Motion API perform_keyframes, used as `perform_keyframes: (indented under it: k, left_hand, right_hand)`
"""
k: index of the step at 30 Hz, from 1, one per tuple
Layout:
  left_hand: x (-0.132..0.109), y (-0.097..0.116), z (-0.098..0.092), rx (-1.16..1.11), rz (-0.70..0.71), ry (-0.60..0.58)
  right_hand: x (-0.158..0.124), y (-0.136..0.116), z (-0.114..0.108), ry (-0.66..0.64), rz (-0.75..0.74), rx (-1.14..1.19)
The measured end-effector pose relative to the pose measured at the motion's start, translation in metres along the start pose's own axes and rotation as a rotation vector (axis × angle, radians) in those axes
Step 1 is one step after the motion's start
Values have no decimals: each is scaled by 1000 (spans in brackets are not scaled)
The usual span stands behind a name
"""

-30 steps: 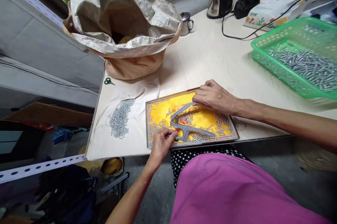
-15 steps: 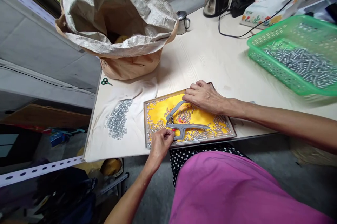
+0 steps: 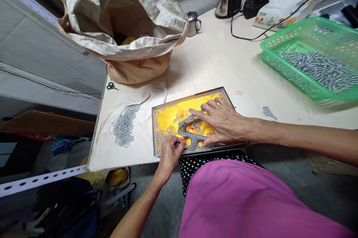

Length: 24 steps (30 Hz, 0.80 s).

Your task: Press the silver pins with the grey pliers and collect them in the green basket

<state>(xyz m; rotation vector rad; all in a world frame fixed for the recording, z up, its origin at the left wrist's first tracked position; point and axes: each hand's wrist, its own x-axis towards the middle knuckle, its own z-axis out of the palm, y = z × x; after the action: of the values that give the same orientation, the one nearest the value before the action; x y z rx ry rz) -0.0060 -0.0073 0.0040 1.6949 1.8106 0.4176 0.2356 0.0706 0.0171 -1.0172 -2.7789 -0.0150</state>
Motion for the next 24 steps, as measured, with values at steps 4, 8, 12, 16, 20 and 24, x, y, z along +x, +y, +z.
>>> perform_keyframes:
  k: [4, 8, 12, 16, 20, 24]
  left_hand:
    - [-1, -1, 1, 3, 8, 2]
    - [0, -1, 0, 11, 7, 6]
    - [-2, -3, 1, 45, 13, 4]
    - [-13, 2, 4, 92, 127, 144]
    - [-18, 21, 9, 337, 434, 331]
    - [3, 34, 13, 505, 577, 227]
  right_hand:
    - [-2, -8, 0, -11, 23, 10]
    - [-4, -15, 8, -4, 51, 4]
    - [-13, -22, 13, 25, 68, -8]
    - [-21, -27, 14, 47, 74, -30]
    - [-17, -32, 14, 84, 72, -35]
    - [-11, -34, 14, 185, -15, -62]
